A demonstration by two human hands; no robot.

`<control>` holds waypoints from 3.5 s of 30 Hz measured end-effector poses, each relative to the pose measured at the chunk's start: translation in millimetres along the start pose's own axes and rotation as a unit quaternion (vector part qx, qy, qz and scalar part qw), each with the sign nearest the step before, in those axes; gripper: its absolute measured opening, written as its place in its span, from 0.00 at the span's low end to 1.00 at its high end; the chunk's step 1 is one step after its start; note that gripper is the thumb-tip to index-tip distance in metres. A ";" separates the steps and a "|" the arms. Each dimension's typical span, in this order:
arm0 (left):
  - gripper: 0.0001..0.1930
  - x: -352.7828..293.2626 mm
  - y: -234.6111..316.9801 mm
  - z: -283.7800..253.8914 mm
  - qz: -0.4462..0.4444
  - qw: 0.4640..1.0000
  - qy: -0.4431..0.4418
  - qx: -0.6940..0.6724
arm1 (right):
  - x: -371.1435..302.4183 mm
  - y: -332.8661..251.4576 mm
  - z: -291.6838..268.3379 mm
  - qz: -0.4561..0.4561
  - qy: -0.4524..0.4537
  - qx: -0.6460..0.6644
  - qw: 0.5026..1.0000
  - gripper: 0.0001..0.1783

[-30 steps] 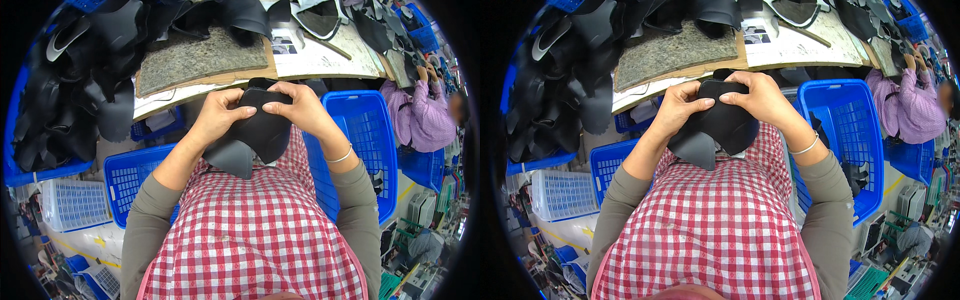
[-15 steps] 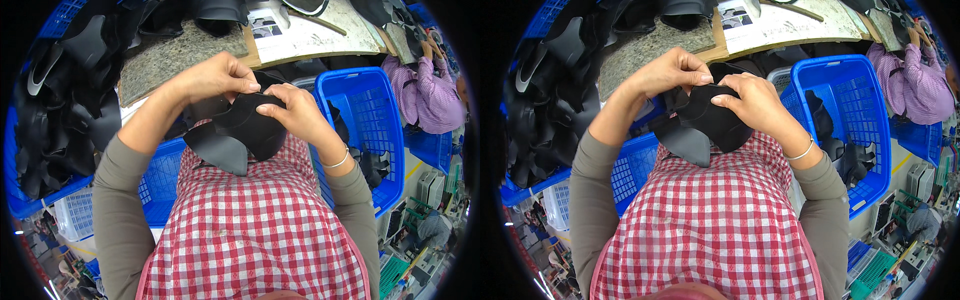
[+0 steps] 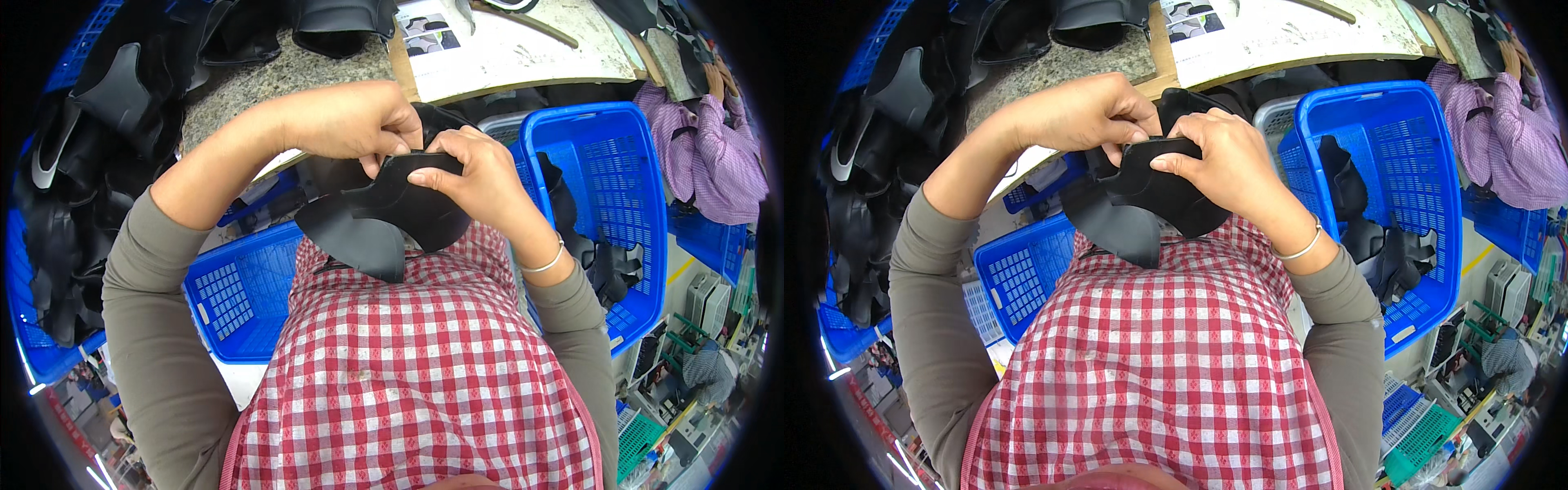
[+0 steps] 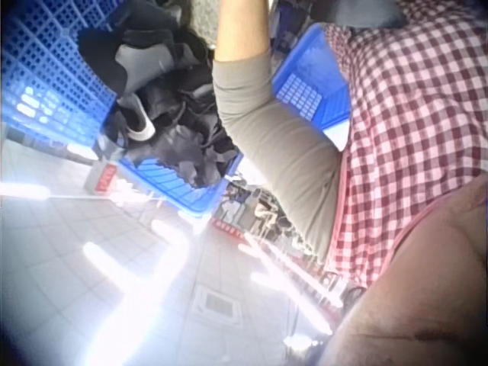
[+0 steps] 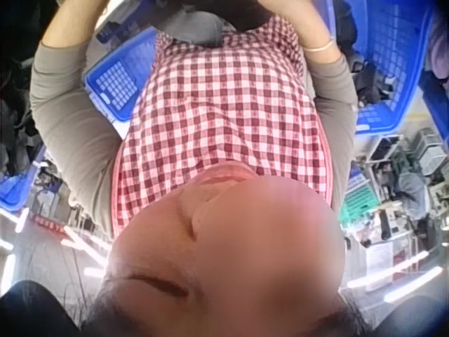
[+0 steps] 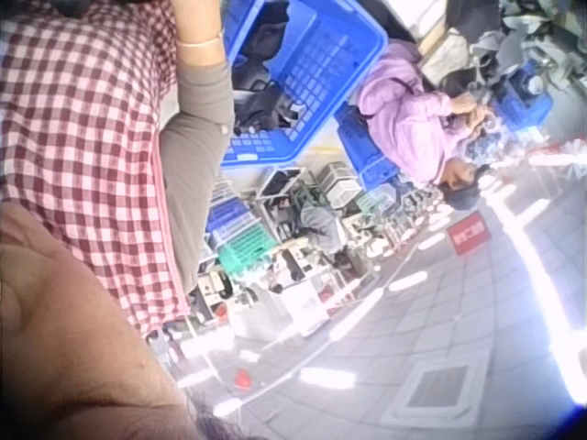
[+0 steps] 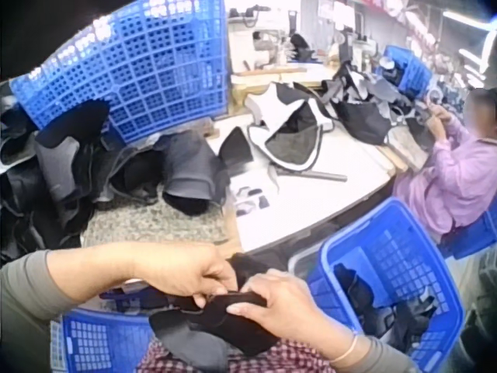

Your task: The person assembles black shoe parts by hand, aligning and pressing edges together, then uses a hammer to tap the parts into shape. The person handles multiple shoe parts one at a time, turning them over and adjusting them before placing them into a blue basket.

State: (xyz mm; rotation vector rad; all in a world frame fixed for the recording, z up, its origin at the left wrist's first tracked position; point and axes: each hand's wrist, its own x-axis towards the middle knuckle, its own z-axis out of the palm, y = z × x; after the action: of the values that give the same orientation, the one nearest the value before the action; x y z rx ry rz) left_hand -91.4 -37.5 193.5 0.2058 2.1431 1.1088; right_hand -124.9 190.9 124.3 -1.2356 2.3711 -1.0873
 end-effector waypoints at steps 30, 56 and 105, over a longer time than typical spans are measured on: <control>0.14 -2.0 -31.6 22.1 0.036 0.988 0.050 -0.143 | -19.2 0.2 11.6 -0.093 0.092 -0.045 0.990 0.14; 0.12 -11.5 -29.6 22.8 0.051 0.982 0.112 -0.141 | -5.9 -3.1 7.4 -0.029 0.095 0.026 0.995 0.13; 0.09 15.0 -48.4 81.5 0.149 0.896 0.317 -0.272 | 3.6 15.4 -14.5 0.004 -0.025 0.016 1.000 0.21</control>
State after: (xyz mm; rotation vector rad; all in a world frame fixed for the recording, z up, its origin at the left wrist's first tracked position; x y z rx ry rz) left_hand -41.1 -7.7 117.4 -0.1149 2.2629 2.1443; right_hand -143.9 200.9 123.7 -1.2262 2.3107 -1.0747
